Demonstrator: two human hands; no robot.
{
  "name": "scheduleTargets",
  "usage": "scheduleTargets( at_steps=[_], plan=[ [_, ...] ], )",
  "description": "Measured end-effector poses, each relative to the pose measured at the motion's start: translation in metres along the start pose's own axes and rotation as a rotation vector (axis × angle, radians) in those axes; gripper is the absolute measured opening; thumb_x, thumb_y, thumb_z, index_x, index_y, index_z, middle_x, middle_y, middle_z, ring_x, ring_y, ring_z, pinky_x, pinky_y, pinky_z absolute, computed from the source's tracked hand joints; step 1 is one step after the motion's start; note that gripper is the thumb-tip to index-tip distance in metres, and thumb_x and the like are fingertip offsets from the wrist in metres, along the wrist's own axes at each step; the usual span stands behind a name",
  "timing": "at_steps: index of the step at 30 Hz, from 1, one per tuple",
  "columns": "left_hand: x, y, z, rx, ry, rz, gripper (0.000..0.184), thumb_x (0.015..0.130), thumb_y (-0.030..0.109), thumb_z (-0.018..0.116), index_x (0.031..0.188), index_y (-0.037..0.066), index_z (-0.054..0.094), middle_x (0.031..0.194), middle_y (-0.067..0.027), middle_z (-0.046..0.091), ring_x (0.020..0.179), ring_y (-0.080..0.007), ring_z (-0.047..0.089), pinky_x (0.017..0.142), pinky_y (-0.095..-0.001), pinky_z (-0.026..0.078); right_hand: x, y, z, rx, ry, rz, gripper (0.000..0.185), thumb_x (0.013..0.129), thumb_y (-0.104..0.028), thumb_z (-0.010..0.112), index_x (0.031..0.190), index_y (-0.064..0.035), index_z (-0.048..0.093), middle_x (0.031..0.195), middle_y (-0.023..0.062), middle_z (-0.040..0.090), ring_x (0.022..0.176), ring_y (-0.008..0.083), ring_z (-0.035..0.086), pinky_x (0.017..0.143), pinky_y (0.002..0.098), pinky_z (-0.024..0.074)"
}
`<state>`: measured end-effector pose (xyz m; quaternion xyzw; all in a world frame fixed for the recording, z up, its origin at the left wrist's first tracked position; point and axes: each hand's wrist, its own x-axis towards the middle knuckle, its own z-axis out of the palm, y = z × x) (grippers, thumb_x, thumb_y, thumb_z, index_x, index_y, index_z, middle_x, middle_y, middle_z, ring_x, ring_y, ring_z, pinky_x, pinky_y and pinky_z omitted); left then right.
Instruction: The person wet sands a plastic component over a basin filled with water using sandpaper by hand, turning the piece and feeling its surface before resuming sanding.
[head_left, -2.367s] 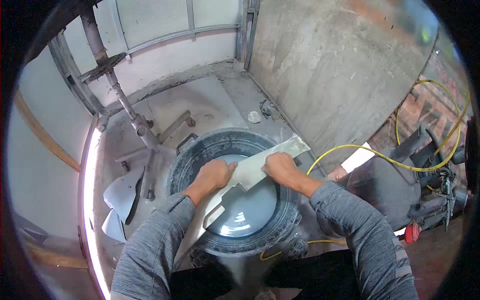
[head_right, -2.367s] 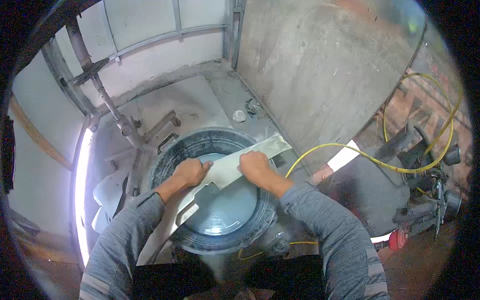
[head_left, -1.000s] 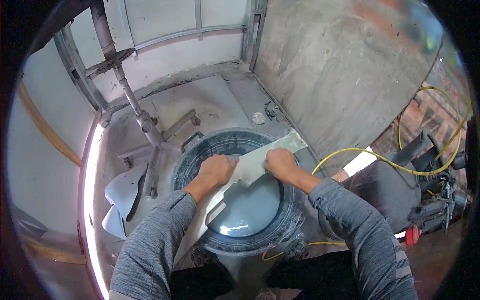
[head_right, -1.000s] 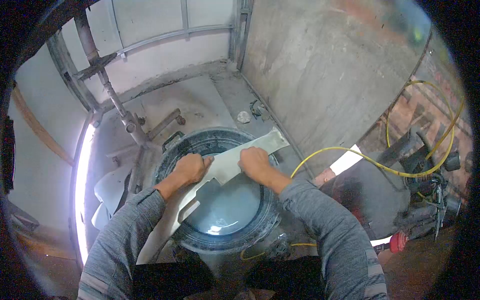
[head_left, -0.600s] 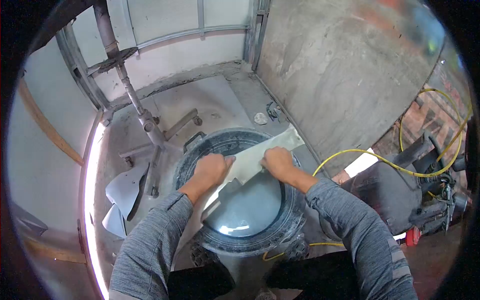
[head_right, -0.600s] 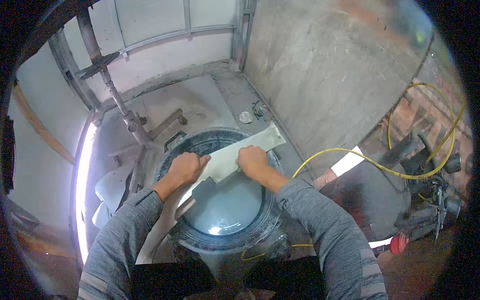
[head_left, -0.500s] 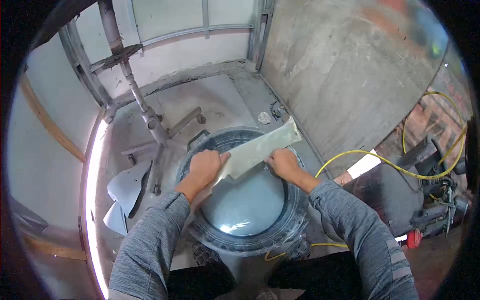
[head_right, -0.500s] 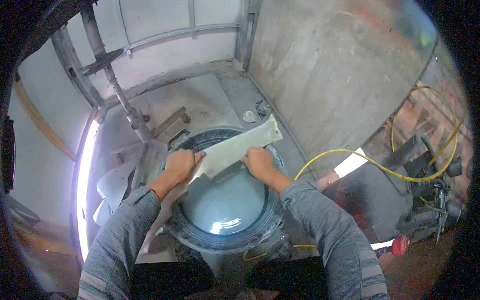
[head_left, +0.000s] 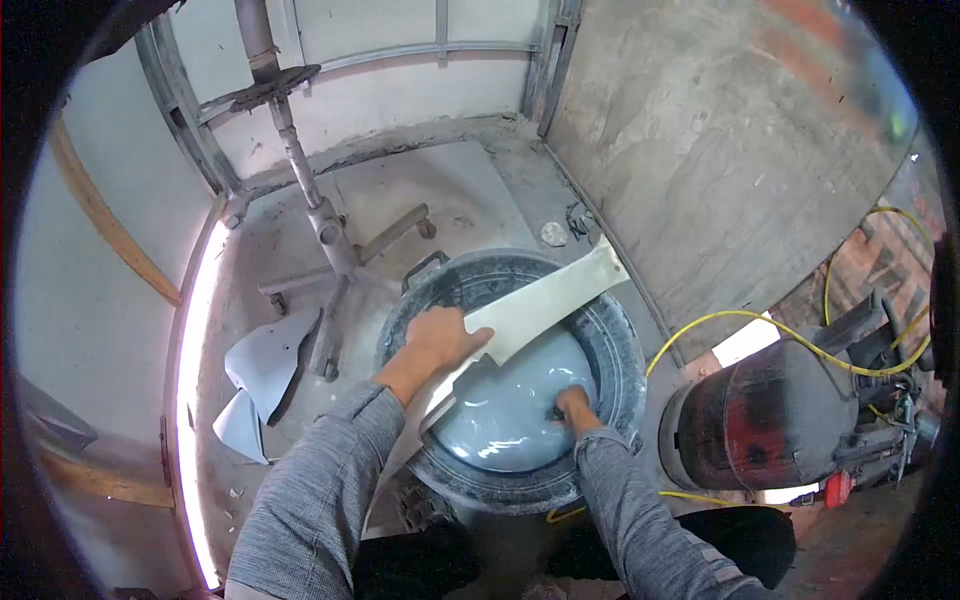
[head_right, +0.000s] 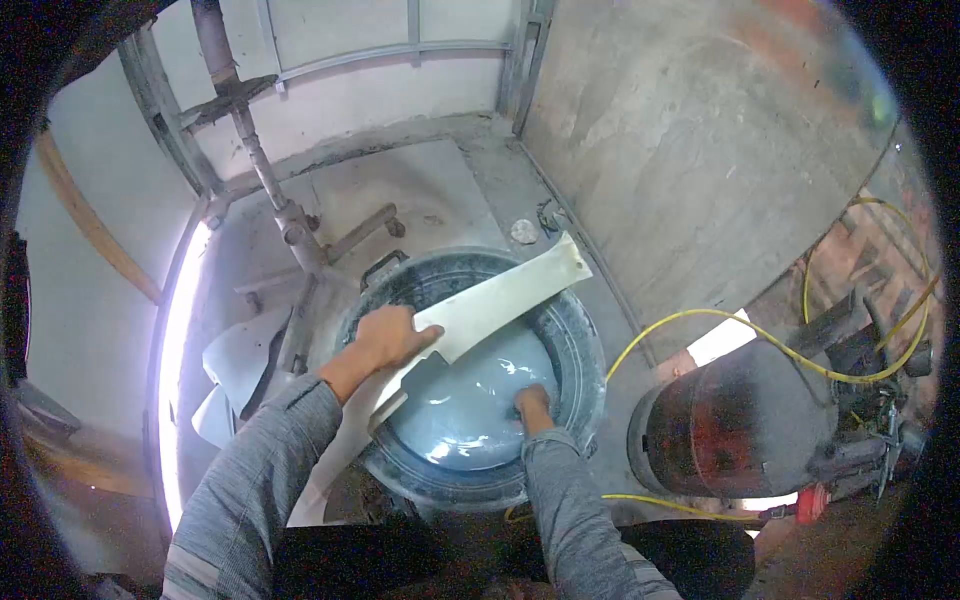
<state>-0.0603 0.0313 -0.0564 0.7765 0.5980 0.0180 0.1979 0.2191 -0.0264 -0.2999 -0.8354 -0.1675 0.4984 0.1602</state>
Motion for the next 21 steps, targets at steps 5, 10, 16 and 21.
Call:
scheduleTargets(
  at_steps=[5, 10, 16, 21],
  plan=[
    [-0.006, 0.003, -0.014, 0.010, 0.034, 0.052, 0.068, 0.084, 0.065, 0.054, 0.093, 0.000, 0.072, 0.094, -0.0233, 0.069, 0.091, -0.0400, 0.067, 0.081, -0.0483, 0.053, -0.088, -0.058, -0.035, 0.484, -0.433, -0.237, 0.038, 0.082, -0.001, 0.060, 0.120, -0.0030, 0.059, 0.121, 0.0136, 0.056, 0.098, 0.0286, 0.060, 0.063, 0.0441, 0.0590],
    [-0.004, 0.007, -0.014, -0.011, 0.050, 0.045, 0.064, 0.084, 0.062, 0.058, 0.092, 0.000, 0.072, 0.092, -0.0239, 0.069, 0.090, -0.0402, 0.067, 0.080, -0.0477, 0.053, -0.203, -0.144, -0.050, 0.086, -0.124, -0.808, 0.026, 0.080, -0.002, 0.059, 0.105, -0.0019, 0.069, 0.091, 0.0160, 0.069, 0.083, 0.0292, 0.068, 0.070, 0.0407, 0.0553],
    [-0.006, 0.006, -0.015, 0.005, 0.042, 0.052, 0.067, 0.084, 0.064, 0.058, 0.098, 0.000, 0.070, 0.098, -0.0249, 0.068, 0.092, -0.0405, 0.067, 0.081, -0.0488, 0.053, -0.169, -0.124, -0.034, -0.049, 0.409, -1.316, 0.031, 0.079, -0.004, 0.054, 0.106, -0.0024, 0.069, 0.097, 0.0257, 0.067, 0.094, 0.0447, 0.063, 0.082, 0.0464, 0.0498],
    [-0.008, 0.010, -0.020, 0.019, 0.009, 0.010, 0.061, 0.085, 0.057, 0.060, 0.099, -0.001, 0.071, 0.101, -0.0221, 0.069, 0.098, -0.0365, 0.066, 0.086, -0.0456, 0.052, -0.095, -0.051, -0.014, -0.147, 0.398, -0.681, 0.027, 0.080, -0.015, 0.058, 0.099, 0.0014, 0.069, 0.097, 0.0274, 0.068, 0.096, 0.0432, 0.065, 0.085, 0.0459, 0.0502]
  ],
)
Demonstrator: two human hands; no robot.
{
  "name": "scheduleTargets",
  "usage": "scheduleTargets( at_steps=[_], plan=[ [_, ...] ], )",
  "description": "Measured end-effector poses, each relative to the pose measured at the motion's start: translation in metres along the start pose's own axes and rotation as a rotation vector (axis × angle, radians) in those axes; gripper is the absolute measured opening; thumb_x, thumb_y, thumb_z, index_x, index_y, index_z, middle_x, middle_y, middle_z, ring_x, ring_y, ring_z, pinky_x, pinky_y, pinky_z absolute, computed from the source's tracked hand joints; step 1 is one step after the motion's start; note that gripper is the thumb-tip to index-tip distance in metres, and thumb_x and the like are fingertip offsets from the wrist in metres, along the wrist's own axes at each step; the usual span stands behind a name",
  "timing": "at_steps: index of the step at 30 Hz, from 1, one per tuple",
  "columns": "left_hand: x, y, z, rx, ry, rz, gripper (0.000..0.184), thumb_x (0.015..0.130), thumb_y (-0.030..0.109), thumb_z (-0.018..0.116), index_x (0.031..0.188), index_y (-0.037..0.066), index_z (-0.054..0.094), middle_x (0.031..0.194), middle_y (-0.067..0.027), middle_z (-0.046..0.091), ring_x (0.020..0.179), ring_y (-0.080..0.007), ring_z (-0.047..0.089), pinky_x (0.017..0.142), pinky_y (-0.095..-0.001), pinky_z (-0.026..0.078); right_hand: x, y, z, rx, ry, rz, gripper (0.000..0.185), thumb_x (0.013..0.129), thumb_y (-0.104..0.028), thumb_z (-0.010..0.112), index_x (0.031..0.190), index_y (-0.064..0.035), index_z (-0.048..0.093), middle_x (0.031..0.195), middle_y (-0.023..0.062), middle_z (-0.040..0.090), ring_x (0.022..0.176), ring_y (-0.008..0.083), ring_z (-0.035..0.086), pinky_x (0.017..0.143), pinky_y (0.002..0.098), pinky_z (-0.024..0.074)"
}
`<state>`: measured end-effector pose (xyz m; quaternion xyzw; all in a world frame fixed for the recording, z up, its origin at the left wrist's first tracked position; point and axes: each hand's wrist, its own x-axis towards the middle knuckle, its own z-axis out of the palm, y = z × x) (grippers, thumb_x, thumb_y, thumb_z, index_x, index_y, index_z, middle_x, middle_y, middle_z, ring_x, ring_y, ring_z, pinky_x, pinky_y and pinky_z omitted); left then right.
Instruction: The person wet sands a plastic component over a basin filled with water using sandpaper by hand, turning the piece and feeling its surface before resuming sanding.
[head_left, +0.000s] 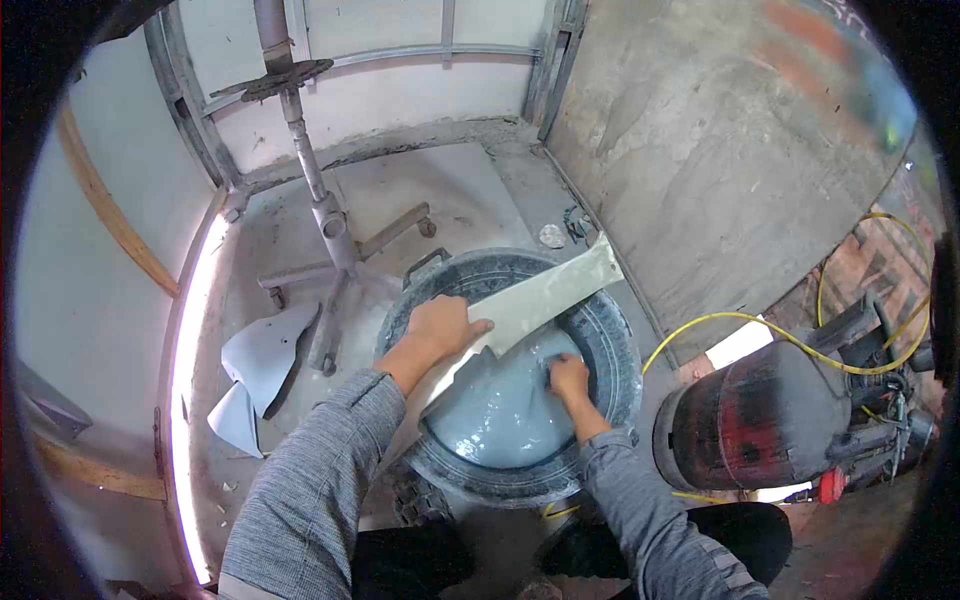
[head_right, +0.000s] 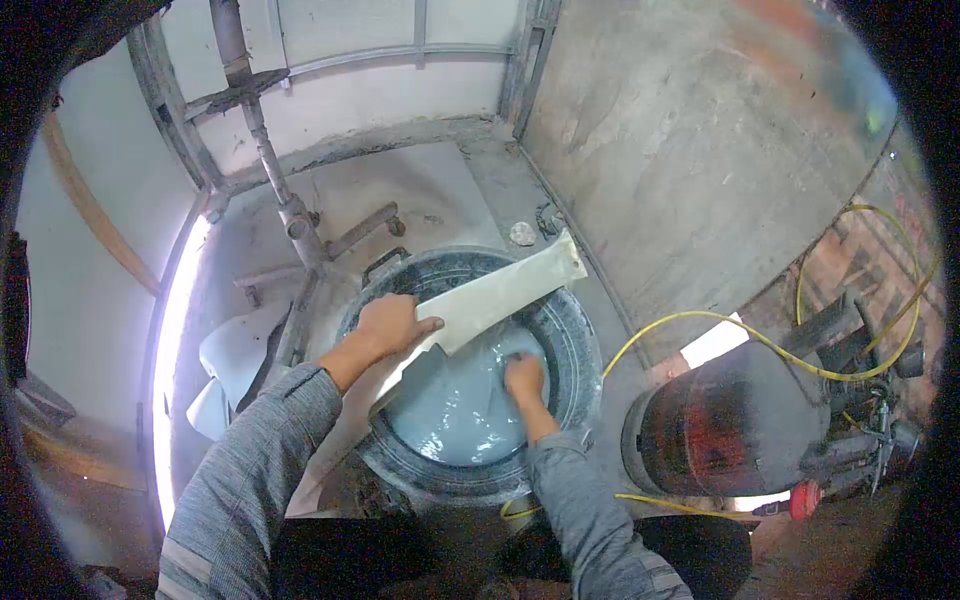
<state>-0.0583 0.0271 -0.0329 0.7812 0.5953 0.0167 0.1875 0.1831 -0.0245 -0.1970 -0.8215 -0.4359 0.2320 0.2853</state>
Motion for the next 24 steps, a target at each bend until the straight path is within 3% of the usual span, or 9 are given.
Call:
scheduleTargets(
  at_steps=[2, 4, 7, 9, 11, 17, 21, 23, 24],
  plan=[
    [0.002, -0.001, 0.003, -0.001, 0.003, -0.010, 0.061, 0.085, 0.057, 0.060, 0.098, -0.002, 0.071, 0.101, -0.0220, 0.069, 0.098, -0.0368, 0.066, 0.086, -0.0457, 0.052, 0.019, 0.056, 0.040, -0.104, -0.005, -0.012, 0.027, 0.081, -0.015, 0.059, 0.098, 0.0027, 0.069, 0.096, 0.0272, 0.068, 0.094, 0.0426, 0.066, 0.083, 0.0454, 0.0516],
    [0.006, -0.006, 0.007, -0.006, -0.021, 0.007, 0.062, 0.084, 0.055, 0.062, 0.108, -0.002, 0.067, 0.102, -0.0222, 0.069, 0.100, -0.0375, 0.065, 0.088, -0.0462, 0.051, 0.032, 0.089, 0.059, -0.125, -0.220, 0.340, 0.027, 0.084, -0.016, 0.060, 0.101, 0.0022, 0.070, 0.098, 0.0234, 0.070, 0.096, 0.0367, 0.068, 0.079, 0.0425, 0.0543],
    [0.005, -0.011, 0.014, -0.035, 0.045, 0.047, 0.069, 0.083, 0.057, 0.061, 0.123, 0.002, 0.056, 0.105, -0.0240, 0.066, 0.101, -0.0404, 0.064, 0.088, -0.0482, 0.050, 0.056, 0.158, 0.099, -0.165, -0.340, 0.219, 0.032, 0.085, -0.016, 0.062, 0.112, -0.0005, 0.067, 0.109, 0.0213, 0.068, 0.099, 0.0345, 0.067, 0.075, 0.0446, 0.0565],
    [0.005, -0.015, 0.019, -0.040, 0.035, 0.054, 0.076, 0.080, 0.054, 0.066, 0.132, 0.003, 0.047, 0.118, -0.0245, 0.061, 0.106, -0.0400, 0.061, 0.091, -0.0481, 0.049, 0.047, 0.113, 0.068, 0.475, -0.409, 0.639, 0.032, 0.086, -0.014, 0.060, 0.115, -0.0015, 0.062, 0.117, 0.0206, 0.060, 0.104, 0.0329, 0.061, 0.069, 0.0473, 0.0579],
    [-0.008, -0.010, 0.015, 0.032, -0.019, 0.144, 0.085, 0.076, 0.055, 0.068, 0.138, 0.003, 0.041, 0.128, -0.0254, 0.054, 0.113, -0.0412, 0.057, 0.093, -0.0495, 0.049, 0.024, 0.035, 0.019, 0.753, -0.406, 0.674, 0.032, 0.087, -0.012, 0.059, 0.118, -0.0025, 0.057, 0.124, 0.0198, 0.052, 0.109, 0.0314, 0.055, 0.062, 0.0501, 0.0593],
    [-0.018, -0.009, 0.035, 0.119, -0.080, 0.164, 0.107, 0.061, 0.027, 0.086, 0.145, 0.000, 0.026, 0.124, -0.0265, 0.052, 0.113, -0.0438, 0.055, 0.093, -0.0499, 0.050, 0.003, -0.112, -0.075, 0.265, -0.275, -0.202, 0.027, 0.082, -0.024, 0.063, 0.094, -0.0009, 0.072, 0.077, 0.0190, 0.069, 0.080, 0.0327, 0.069, 0.071, 0.0396, 0.0550],
    [-0.024, -0.005, 0.051, 0.048, -0.114, 0.261, 0.098, 0.064, 0.020, 0.079, 0.145, 0.001, 0.027, 0.122, -0.0275, 0.054, 0.105, -0.0446, 0.060, 0.091, -0.0475, 0.050, 0.000, -0.131, -0.100, 0.022, -0.307, -0.758, 0.025, 0.088, -0.019, 0.058, 0.102, -0.0036, 0.071, 0.093, 0.0209, 0.069, 0.091, 0.0383, 0.066, 0.083, 0.0399, 0.0519],
    [-0.030, 0.009, 0.053, 0.006, -0.254, 0.288, 0.097, 0.066, 0.020, 0.076, 0.146, 0.000, 0.026, 0.121, -0.0280, 0.055, 0.104, -0.0455, 0.060, 0.091, -0.0480, 0.050, 0.000, -0.119, -0.107, -0.051, -0.341, -0.828, 0.024, 0.088, -0.013, 0.057, 0.105, -0.0021, 0.070, 0.099, 0.0215, 0.068, 0.094, 0.0393, 0.066, 0.083, 0.0416, 0.0518],
    [-0.031, 0.017, 0.059, -0.003, -0.269, 0.274, 0.096, 0.068, 0.021, 0.074, 0.148, 0.000, 0.025, 0.120, -0.0277, 0.056, 0.105, -0.0450, 0.060, 0.091, -0.0475, 0.051, 0.002, -0.110, -0.107, -0.026, -0.364, -0.887, 0.023, 0.088, -0.009, 0.058, 0.107, -0.0022, 0.070, 0.096, 0.0186, 0.069, 0.088, 0.0293, 0.066, 0.078, 0.0381, 0.0522]
  ],
)
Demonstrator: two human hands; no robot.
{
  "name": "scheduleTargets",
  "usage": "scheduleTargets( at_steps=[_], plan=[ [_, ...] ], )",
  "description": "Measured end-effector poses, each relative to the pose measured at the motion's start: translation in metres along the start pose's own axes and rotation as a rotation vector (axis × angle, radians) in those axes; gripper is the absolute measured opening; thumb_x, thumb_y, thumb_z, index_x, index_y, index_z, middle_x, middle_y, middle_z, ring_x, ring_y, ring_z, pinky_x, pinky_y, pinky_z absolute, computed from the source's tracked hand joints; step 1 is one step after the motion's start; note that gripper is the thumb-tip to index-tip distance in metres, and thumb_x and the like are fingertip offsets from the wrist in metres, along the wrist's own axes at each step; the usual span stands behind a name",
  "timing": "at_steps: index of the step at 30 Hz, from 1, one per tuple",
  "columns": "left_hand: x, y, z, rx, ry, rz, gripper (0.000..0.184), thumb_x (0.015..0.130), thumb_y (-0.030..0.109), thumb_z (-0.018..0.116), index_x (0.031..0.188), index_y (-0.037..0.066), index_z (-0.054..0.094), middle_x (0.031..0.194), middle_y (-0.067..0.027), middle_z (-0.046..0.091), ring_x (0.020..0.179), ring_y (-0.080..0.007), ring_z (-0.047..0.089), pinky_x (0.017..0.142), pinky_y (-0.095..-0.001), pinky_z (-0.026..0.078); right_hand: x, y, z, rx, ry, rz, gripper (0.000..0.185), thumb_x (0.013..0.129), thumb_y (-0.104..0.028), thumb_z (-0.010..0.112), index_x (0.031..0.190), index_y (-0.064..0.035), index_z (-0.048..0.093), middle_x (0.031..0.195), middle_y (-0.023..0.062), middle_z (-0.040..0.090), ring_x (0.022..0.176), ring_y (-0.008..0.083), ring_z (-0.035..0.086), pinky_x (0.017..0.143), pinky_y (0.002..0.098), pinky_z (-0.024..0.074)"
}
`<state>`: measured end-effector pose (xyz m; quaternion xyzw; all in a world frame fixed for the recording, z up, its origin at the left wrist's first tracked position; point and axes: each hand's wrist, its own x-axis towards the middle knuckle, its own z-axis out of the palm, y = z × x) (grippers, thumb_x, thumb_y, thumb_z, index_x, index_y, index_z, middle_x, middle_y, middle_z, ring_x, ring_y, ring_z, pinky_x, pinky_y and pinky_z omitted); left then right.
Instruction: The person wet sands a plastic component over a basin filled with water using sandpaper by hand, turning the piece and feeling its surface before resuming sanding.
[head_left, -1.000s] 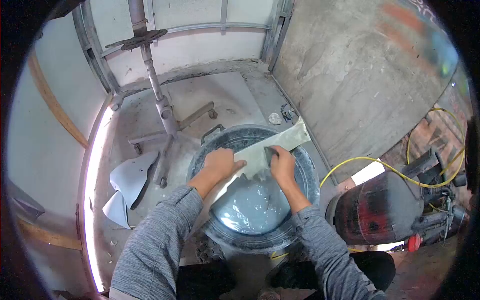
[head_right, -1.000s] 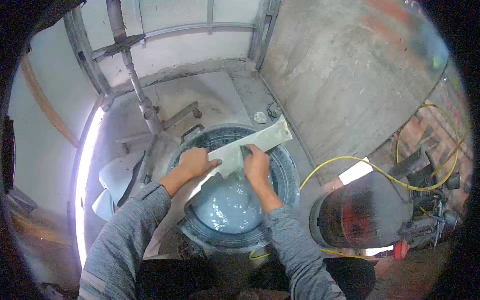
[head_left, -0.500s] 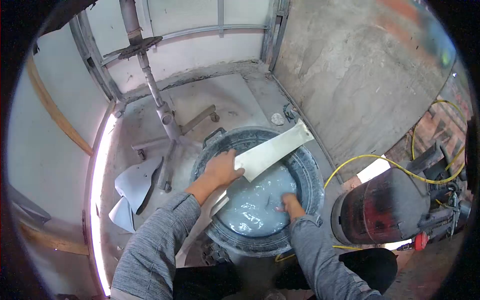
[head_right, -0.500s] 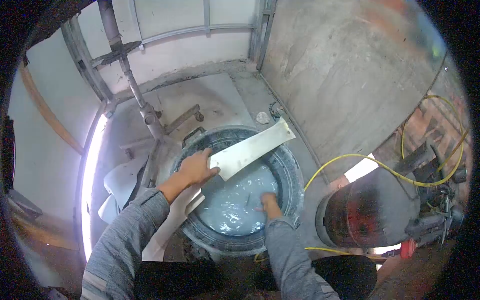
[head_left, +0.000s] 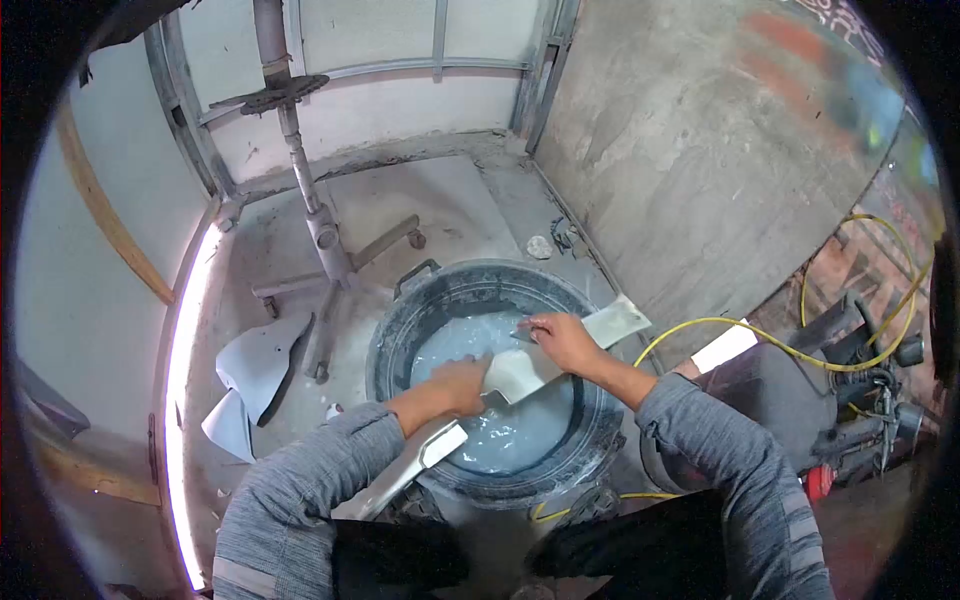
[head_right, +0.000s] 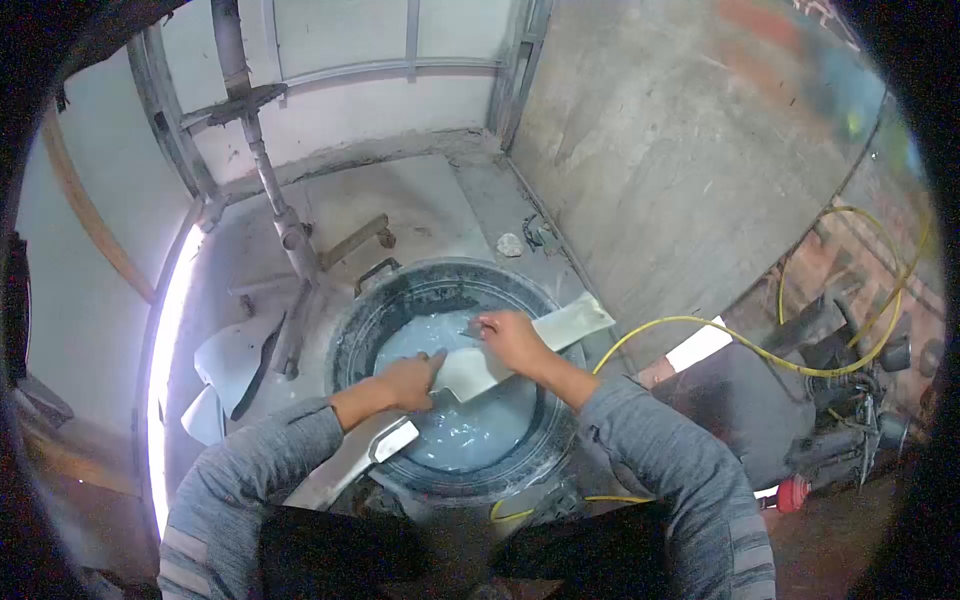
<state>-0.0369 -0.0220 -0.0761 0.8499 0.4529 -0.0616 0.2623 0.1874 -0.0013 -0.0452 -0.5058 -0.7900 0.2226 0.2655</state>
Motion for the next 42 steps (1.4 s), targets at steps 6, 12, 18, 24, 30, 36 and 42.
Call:
scheduleTargets(
  at_steps=[6, 12, 18, 24, 30, 36, 42],
  plan=[
    [0.016, 0.016, -0.003, 0.021, -0.040, 0.011, 0.100, 0.068, 0.023, 0.073, 0.150, 0.001, 0.021, 0.121, -0.0280, 0.057, 0.103, -0.0433, 0.062, 0.090, -0.0465, 0.051, -0.021, 0.025, -0.014, 0.771, -0.222, 0.678, 0.038, 0.092, -0.002, 0.056, 0.129, -0.0093, 0.049, 0.102, 0.0074, 0.054, 0.088, 0.0203, 0.060, 0.061, 0.0378, 0.0643],
    [0.028, 0.010, -0.011, 0.057, 0.007, 0.000, 0.102, 0.068, 0.029, 0.076, 0.150, 0.001, 0.022, 0.121, -0.0282, 0.056, 0.103, -0.0437, 0.061, 0.090, -0.0474, 0.051, -0.020, 0.040, -0.021, 0.688, -0.172, 0.642, 0.040, 0.089, 0.000, 0.058, 0.126, -0.0082, 0.045, 0.108, 0.0103, 0.056, 0.089, 0.0199, 0.060, 0.058, 0.0352, 0.0629],
    [0.031, 0.010, -0.010, 0.075, -0.011, -0.018, 0.102, 0.070, 0.030, 0.075, 0.150, 0.001, 0.020, 0.123, -0.0281, 0.055, 0.103, -0.0447, 0.061, 0.091, -0.0476, 0.050, -0.022, 0.084, -0.021, 0.110, -0.240, 0.028, 0.049, 0.079, -0.003, 0.069, 0.127, -0.0050, 0.057, 0.115, 0.0175, 0.056, 0.098, 0.0330, 0.062, 0.085, 0.0367, 0.0544],
    [0.032, 0.006, -0.009, 0.081, 0.009, 0.022, 0.104, 0.069, 0.031, 0.076, 0.150, -0.001, 0.019, 0.120, -0.0281, 0.056, 0.103, -0.0443, 0.061, 0.092, -0.0470, 0.050, -0.034, 0.042, -0.027, -0.164, -0.336, 0.080, 0.092, 0.068, -0.016, 0.080, 0.145, -0.0055, 0.032, 0.127, 0.0245, 0.038, 0.114, 0.0418, 0.053, 0.100, 0.0422, 0.0447],
    [0.035, 0.003, -0.011, 0.061, 0.005, 0.021, 0.100, 0.067, 0.029, 0.074, 0.148, -0.002, 0.024, 0.118, -0.0276, 0.057, 0.103, -0.0430, 0.061, 0.090, -0.0468, 0.051, -0.033, 0.066, -0.017, -0.282, -0.319, 0.001, 0.077, 0.072, -0.011, 0.072, 0.139, -0.0055, 0.035, 0.127, 0.0227, 0.036, 0.109, 0.0411, 0.055, 0.094, 0.0433, 0.0479],
    [0.037, 0.002, -0.016, 0.059, -0.012, 0.012, 0.098, 0.067, 0.027, 0.074, 0.148, -0.002, 0.025, 0.121, -0.0276, 0.056, 0.104, -0.0428, 0.061, 0.090, -0.0466, 0.051, -0.010, 0.055, -0.050, 1.095, -0.148, 0.624, 0.068, 0.075, -0.004, 0.057, 0.142, -0.0104, 0.044, 0.122, 0.0112, 0.045, 0.105, 0.0301, 0.058, 0.085, 0.0566, 0.0545],
    [0.038, 0.001, -0.013, 0.052, -0.031, 0.014, 0.100, 0.067, 0.028, 0.075, 0.148, -0.001, 0.025, 0.124, -0.0281, 0.055, 0.107, -0.0427, 0.060, 0.091, -0.0454, 0.051, -0.015, 0.065, -0.066, 1.470, -0.273, 0.618, 0.071, 0.075, -0.009, 0.048, 0.144, -0.0096, 0.034, 0.125, 0.0232, 0.052, 0.116, 0.0389, 0.055, 0.089, 0.0633, 0.0496]
  ],
)
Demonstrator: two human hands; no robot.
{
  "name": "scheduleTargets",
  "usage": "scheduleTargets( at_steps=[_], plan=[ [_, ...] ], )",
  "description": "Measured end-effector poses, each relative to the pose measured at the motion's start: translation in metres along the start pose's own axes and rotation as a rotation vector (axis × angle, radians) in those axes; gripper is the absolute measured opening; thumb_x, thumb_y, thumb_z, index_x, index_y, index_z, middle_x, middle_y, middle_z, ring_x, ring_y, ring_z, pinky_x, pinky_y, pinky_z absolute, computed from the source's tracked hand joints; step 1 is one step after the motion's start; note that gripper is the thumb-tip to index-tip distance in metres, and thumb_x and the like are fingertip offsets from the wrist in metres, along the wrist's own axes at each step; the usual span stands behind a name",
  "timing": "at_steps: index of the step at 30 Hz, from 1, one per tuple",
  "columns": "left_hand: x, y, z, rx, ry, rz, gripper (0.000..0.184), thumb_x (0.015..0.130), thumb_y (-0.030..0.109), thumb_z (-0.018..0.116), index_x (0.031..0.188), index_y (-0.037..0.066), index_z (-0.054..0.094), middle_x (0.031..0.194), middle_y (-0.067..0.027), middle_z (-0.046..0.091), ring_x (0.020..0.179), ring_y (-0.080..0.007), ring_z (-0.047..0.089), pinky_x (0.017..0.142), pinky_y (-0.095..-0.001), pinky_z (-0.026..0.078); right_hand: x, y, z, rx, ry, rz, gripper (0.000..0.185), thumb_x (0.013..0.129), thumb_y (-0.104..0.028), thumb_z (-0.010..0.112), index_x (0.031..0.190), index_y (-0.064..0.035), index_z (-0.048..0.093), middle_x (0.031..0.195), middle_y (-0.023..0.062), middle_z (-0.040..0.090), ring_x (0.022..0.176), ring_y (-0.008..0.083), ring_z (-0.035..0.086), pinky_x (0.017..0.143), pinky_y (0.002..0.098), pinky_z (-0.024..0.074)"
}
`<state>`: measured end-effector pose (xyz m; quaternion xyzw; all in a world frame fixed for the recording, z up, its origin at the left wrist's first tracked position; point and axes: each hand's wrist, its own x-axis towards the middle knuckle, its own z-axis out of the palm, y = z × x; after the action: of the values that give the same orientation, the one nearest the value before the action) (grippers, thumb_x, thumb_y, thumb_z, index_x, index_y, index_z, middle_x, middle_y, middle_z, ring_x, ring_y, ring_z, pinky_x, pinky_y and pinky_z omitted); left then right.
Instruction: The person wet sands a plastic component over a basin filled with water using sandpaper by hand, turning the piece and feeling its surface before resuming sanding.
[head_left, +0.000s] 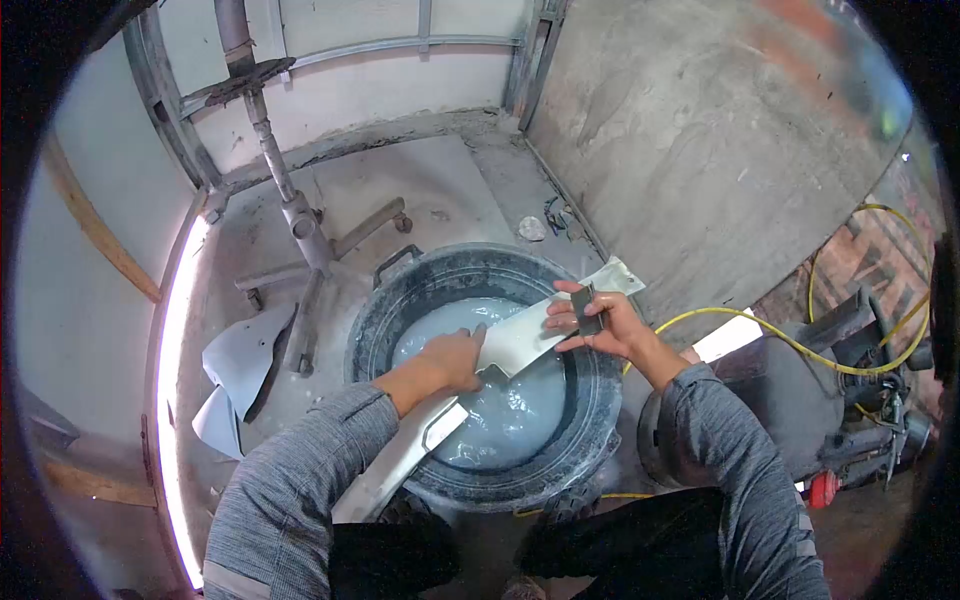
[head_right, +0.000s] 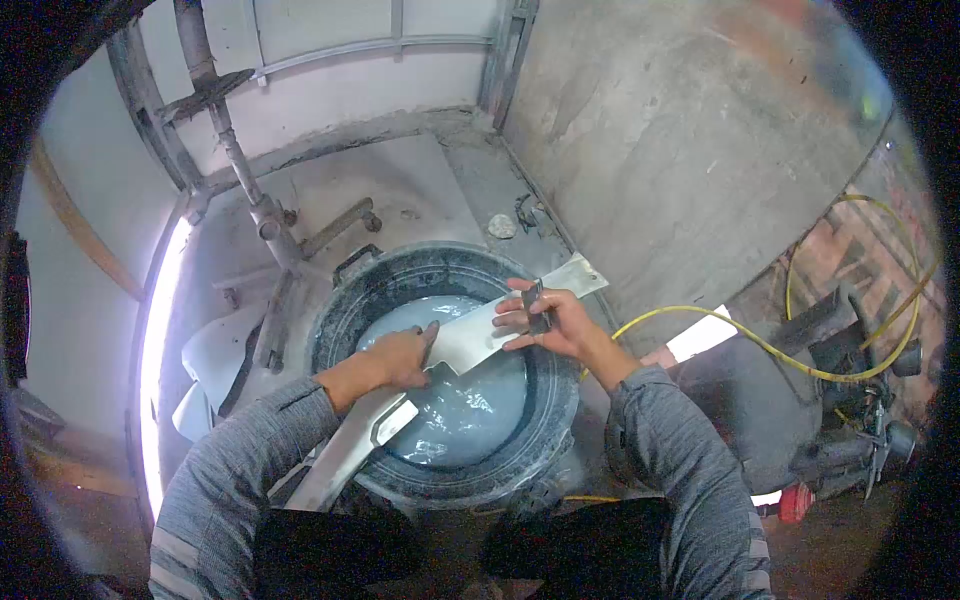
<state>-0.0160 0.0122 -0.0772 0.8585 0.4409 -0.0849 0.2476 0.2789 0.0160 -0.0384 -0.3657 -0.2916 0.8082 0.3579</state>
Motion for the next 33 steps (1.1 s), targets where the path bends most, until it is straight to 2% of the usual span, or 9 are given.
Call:
scheduleTargets(
  at_steps=[2, 6, 9, 12, 15, 21, 23, 27, 33],
  plan=[
    [0.000, -0.001, 0.001, 0.000, 0.009, -0.001, 0.100, 0.067, 0.028, 0.076, 0.148, -0.001, 0.025, 0.124, -0.0279, 0.055, 0.106, -0.0427, 0.060, 0.091, -0.0453, 0.051, 0.001, 0.002, 0.000, 0.027, -0.064, 0.011, 0.072, 0.075, -0.010, 0.048, 0.144, -0.0097, 0.027, 0.133, 0.0323, 0.048, 0.127, 0.0426, 0.049, 0.093, 0.0616, 0.0467],
    [0.003, -0.001, 0.003, -0.005, 0.010, -0.015, 0.101, 0.066, 0.028, 0.077, 0.148, -0.001, 0.025, 0.122, -0.0275, 0.056, 0.106, -0.0429, 0.061, 0.091, -0.0459, 0.051, 0.007, 0.007, -0.003, -0.047, -0.001, 0.016, 0.068, 0.076, -0.009, 0.049, 0.142, -0.0099, 0.034, 0.135, 0.0295, 0.049, 0.124, 0.0418, 0.050, 0.094, 0.0536, 0.0473],
    [0.000, 0.002, 0.002, 0.000, 0.021, -0.008, 0.100, 0.067, 0.028, 0.077, 0.147, -0.002, 0.026, 0.120, -0.0276, 0.056, 0.105, -0.0430, 0.061, 0.090, -0.0464, 0.051, 0.025, 0.019, -0.005, -0.718, 0.093, -0.050, 0.065, 0.076, -0.011, 0.056, 0.139, -0.0088, 0.043, 0.136, 0.0257, 0.048, 0.125, 0.0393, 0.047, 0.098, 0.0467, 0.0437],
    [0.002, 0.003, 0.001, 0.017, -0.005, -0.033, 0.102, 0.065, 0.032, 0.080, 0.146, -0.001, 0.028, 0.120, -0.0255, 0.057, 0.107, -0.0394, 0.061, 0.093, -0.0437, 0.050, 0.021, 0.033, 0.024, -1.927, 0.086, -0.613, 0.069, 0.072, -0.017, 0.066, 0.138, -0.0036, 0.049, 0.126, 0.0189, 0.051, 0.124, 0.0346, 0.043, 0.095, 0.0455, 0.0386],
    [0.002, 0.004, 0.000, 0.027, -0.013, -0.032, 0.101, 0.066, 0.031, 0.079, 0.146, -0.001, 0.028, 0.120, -0.0245, 0.057, 0.107, -0.0395, 0.061, 0.093, -0.0435, 0.050, 0.014, 0.039, 0.046, -2.186, -0.084, -0.408, 0.076, 0.071, -0.016, 0.067, 0.142, -0.0074, 0.043, 0.120, 0.0177, 0.051, 0.113, 0.0343, 0.048, 0.093, 0.0439, 0.0399],
    [-0.004, 0.006, 0.003, 0.015, 0.009, -0.031, 0.102, 0.068, 0.031, 0.076, 0.149, 0.000, 0.023, 0.121, -0.0268, 0.056, 0.105, -0.0418, 0.061, 0.091, -0.0454, 0.050, -0.002, 0.062, 0.015, -2.174, -0.121, -0.544, 0.044, 0.081, -0.011, 0.056, 0.125, -0.0067, 0.054, 0.109, 0.0119, 0.056, 0.108, 0.0312, 0.053, 0.087, 0.0453, 0.0434],
    [-0.004, 0.005, 0.003, 0.012, 0.042, -0.030, 0.102, 0.068, 0.032, 0.075, 0.149, -0.001, 0.022, 0.118, -0.0290, 0.056, 0.103, -0.0437, 0.061, 0.089, -0.0468, 0.051, -0.014, 0.064, 0.014, -2.358, 0.113, -0.923, 0.042, 0.084, -0.010, 0.052, 0.125, -0.0077, 0.055, 0.109, 0.0115, 0.056, 0.108, 0.0293, 0.053, 0.087, 0.0425, 0.0446],
    [-0.008, 0.011, -0.004, 0.014, 0.051, -0.040, 0.101, 0.069, 0.034, 0.073, 0.150, 0.001, 0.021, 0.118, -0.0299, 0.056, 0.103, -0.0442, 0.061, 0.089, -0.0474, 0.050, -0.009, 0.063, 0.001, -2.127, 0.390, -0.464, 0.041, 0.085, -0.009, 0.051, 0.126, -0.0043, 0.055, 0.118, 0.0128, 0.056, 0.113, 0.0317, 0.053, 0.092, 0.0451, 0.0477],
    [-0.004, 0.012, -0.020, 0.005, -0.037, -0.066, 0.102, 0.071, 0.039, 0.071, 0.151, 0.002, 0.020, 0.123, -0.0303, 0.054, 0.109, -0.0433, 0.059, 0.094, -0.0460, 0.048, 0.007, 0.097, 0.004, -2.118, 0.127, -0.928, 0.038, 0.084, -0.008, 0.052, 0.117, 0.0081, 0.056, 0.108, 0.0159, 0.056, 0.105, 0.0319, 0.055, 0.090, 0.0402, 0.0503]
  ],
)
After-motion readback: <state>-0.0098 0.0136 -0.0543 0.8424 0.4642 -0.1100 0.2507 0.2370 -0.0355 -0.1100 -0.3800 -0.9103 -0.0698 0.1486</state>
